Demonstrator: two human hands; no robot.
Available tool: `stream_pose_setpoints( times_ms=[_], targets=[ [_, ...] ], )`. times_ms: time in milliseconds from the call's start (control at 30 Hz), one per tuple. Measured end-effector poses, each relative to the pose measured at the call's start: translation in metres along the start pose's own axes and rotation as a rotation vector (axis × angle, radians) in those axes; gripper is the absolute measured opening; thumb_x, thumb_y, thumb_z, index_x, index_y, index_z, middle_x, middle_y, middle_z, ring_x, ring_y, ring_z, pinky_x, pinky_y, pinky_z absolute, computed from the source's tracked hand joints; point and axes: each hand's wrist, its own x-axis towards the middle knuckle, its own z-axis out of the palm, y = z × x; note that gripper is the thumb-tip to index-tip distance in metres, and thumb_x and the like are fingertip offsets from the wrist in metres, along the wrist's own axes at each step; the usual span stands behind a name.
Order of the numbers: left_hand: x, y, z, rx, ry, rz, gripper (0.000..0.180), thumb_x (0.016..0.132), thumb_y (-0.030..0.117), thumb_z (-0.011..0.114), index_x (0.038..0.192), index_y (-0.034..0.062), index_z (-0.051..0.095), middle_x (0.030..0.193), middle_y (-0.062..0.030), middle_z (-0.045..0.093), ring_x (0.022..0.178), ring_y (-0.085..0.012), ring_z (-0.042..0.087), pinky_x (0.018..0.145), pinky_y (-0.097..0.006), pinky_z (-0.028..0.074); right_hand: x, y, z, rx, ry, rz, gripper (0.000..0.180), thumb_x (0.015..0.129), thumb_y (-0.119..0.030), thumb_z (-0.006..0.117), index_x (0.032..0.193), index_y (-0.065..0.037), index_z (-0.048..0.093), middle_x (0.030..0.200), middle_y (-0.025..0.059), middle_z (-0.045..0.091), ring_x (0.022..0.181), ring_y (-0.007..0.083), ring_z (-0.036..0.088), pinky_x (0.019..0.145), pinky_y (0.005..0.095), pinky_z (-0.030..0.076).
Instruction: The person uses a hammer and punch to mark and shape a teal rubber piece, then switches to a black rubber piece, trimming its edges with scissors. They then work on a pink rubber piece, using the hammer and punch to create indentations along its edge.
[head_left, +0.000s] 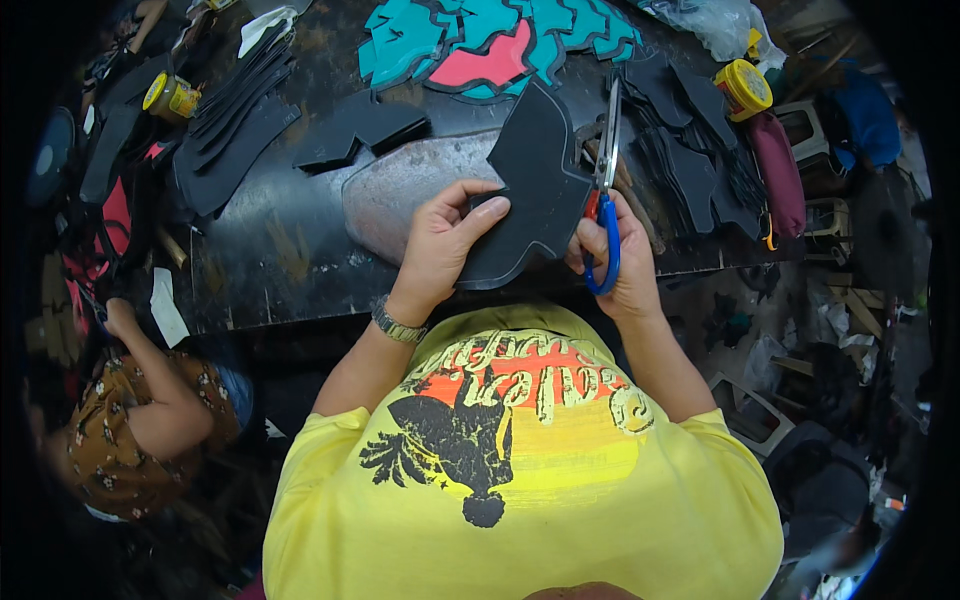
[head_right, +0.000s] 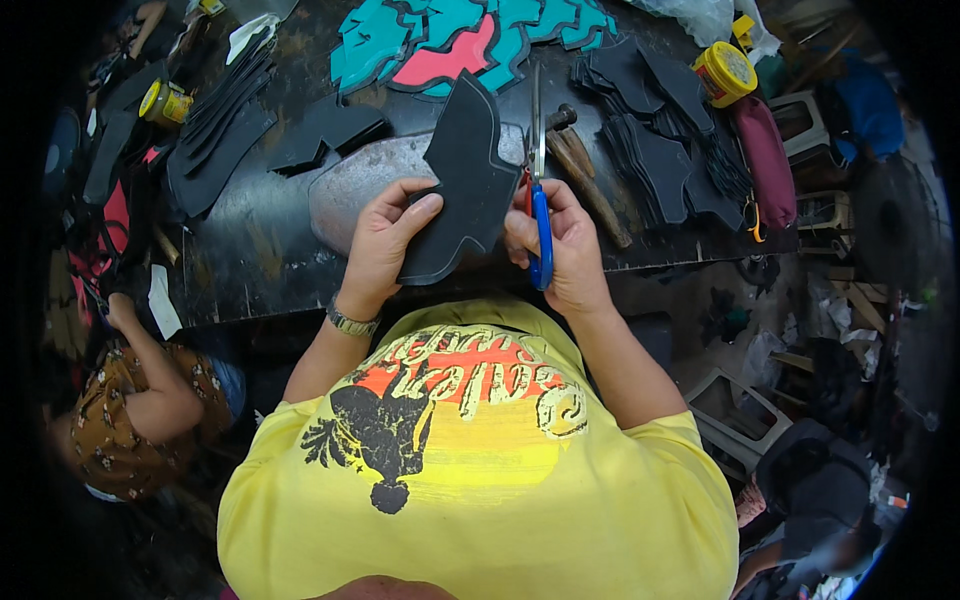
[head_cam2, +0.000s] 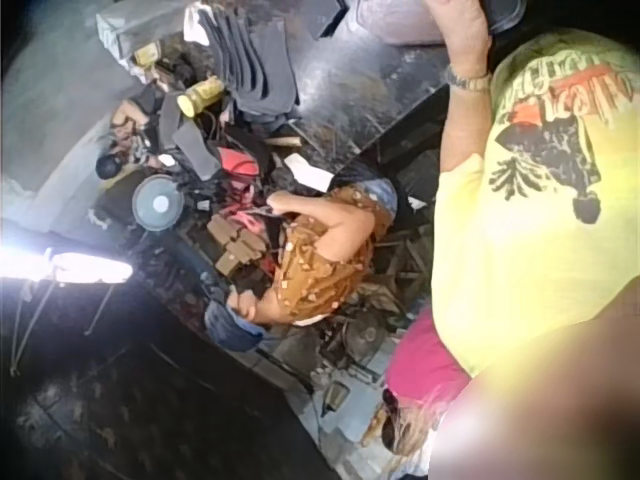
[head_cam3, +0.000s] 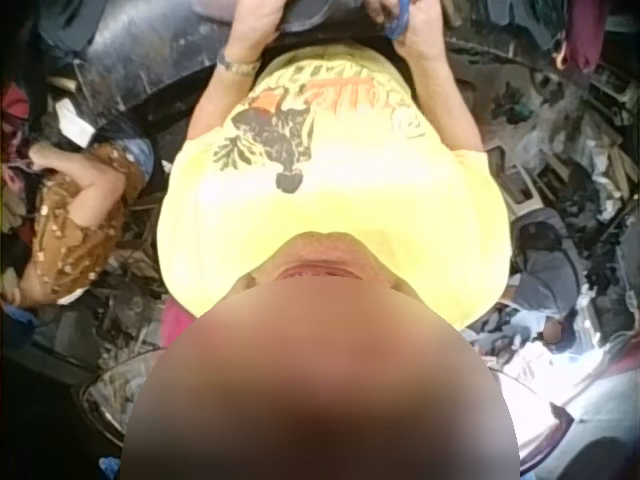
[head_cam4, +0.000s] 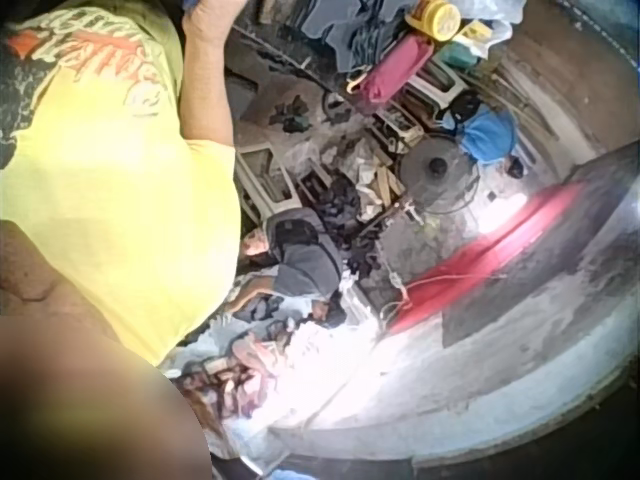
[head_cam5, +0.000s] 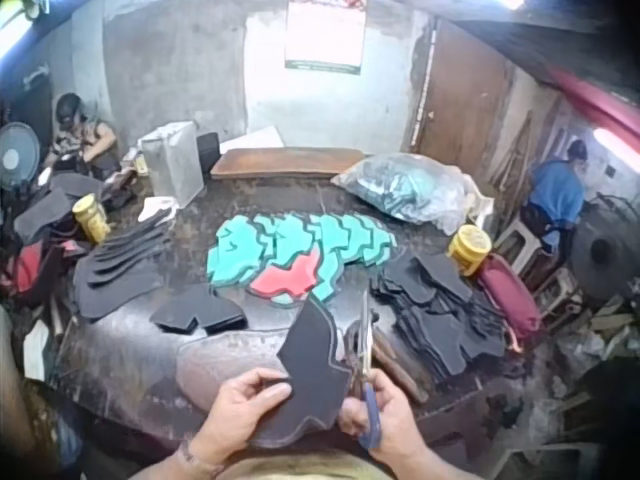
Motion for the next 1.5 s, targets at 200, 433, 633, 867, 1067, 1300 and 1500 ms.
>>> stream_pose_setpoints(
  times_ms=[200, 433, 633, 867, 1067, 1300, 1500],
  targets=[
    [-0.01, -0.005, 0.018, 0.212, 0.021, 0.25, 0.026, 0.096, 0.008, 0.073, 0.119, -0.0007, 0.063, 0.1, -0.004, 0.07, 0.086, -0.005, 0.065, 0.073, -0.021, 0.055, 0.004, 0.005, 0.015, 0.009, 0.046, -0.024, 0.037, 0.088, -0.005, 0.078, 0.116, -0.012, 0.054, 0.093, 0.0012, 0.069, 0.074, 0.0083, 0.069, 0.052, 0.0218, 0.055],
    [-0.026, 0.008, 0.013, 0.413, -0.042, -0.233, 0.028, 0.087, 0.019, 0.085, 0.1, -0.0013, 0.071, 0.086, -0.0021, 0.071, 0.073, -0.0054, 0.062, 0.067, -0.024, 0.053, 0.022, 0.003, 0.017, 0.017, 0.057, -0.169, 0.04, 0.085, 0.002, 0.077, 0.116, -0.012, 0.055, 0.09, 0.0021, 0.07, 0.071, 0.0103, 0.071, 0.05, 0.0227, 0.058],
    [-0.032, -0.001, -0.005, 0.295, -0.124, -0.069, 0.021, 0.092, 0.017, 0.08, 0.104, 0.0004, 0.073, 0.087, 0.0004, 0.071, 0.076, -0.0054, 0.062, 0.07, -0.022, 0.051, 0.027, 0.004, 0.022, -0.025, 0.096, -0.184, 0.043, 0.084, 0.004, 0.077, 0.118, -0.012, 0.056, 0.092, 0.002, 0.07, 0.072, 0.0112, 0.071, 0.05, 0.0231, 0.058],
    [-0.046, 0.003, -0.026, 0.291, -0.319, -0.011, 0.031, 0.094, 0.007, 0.072, 0.123, -0.0013, 0.068, 0.114, -0.0057, 0.071, 0.103, -0.0096, 0.064, 0.093, -0.027, 0.051, 0.026, 0.003, 0.025, -0.076, 0.034, -0.156, 0.045, 0.084, 0.004, 0.077, 0.119, -0.012, 0.054, 0.095, 0.0041, 0.072, 0.075, 0.0126, 0.073, 0.052, 0.0238, 0.059],
    [-0.029, 0.015, -0.023, -0.06, -0.232, -0.151, 0.037, 0.097, 0.016, 0.071, 0.127, -0.0041, 0.063, 0.115, -0.0075, 0.071, 0.099, -0.0102, 0.067, 0.087, -0.026, 0.055, 0.02, 0.008, 0.031, -0.15, -0.068, -0.1, 0.043, 0.085, 0.005, 0.075, 0.118, -0.008, 0.05, 0.099, 0.0099, 0.072, 0.08, 0.0134, 0.073, 0.054, 0.0238, 0.059],
    [-0.01, 0.006, -0.008, -0.183, -0.06, -0.101, 0.028, 0.096, 0.011, 0.073, 0.119, -0.0037, 0.066, 0.107, -0.0085, 0.074, 0.085, -0.011, 0.072, 0.074, -0.025, 0.061, 0.014, -0.003, 0.009, -0.202, -0.013, -0.121, 0.026, 0.092, 0.003, 0.07, 0.11, -0.007, 0.055, 0.09, 0.0039, 0.065, 0.075, 0.0122, 0.066, 0.069, 0.0244, 0.051],
    [0.004, 0.004, 0.0, -0.163, -0.002, 0.006, 0.033, 0.091, 0.004, 0.077, 0.12, -0.0054, 0.065, 0.109, -0.0097, 0.074, 0.093, -0.0143, 0.072, 0.086, -0.029, 0.06, -0.029, -0.017, -0.037, -0.59, -0.151, 0.07, 0.081, 0.086, -0.072, 0.068, 0.122, 0.0, 0.054, 0.093, 0.0059, 0.061, 0.077, 0.0127, 0.063, 0.07, 0.0258, 0.05]
  ],
)
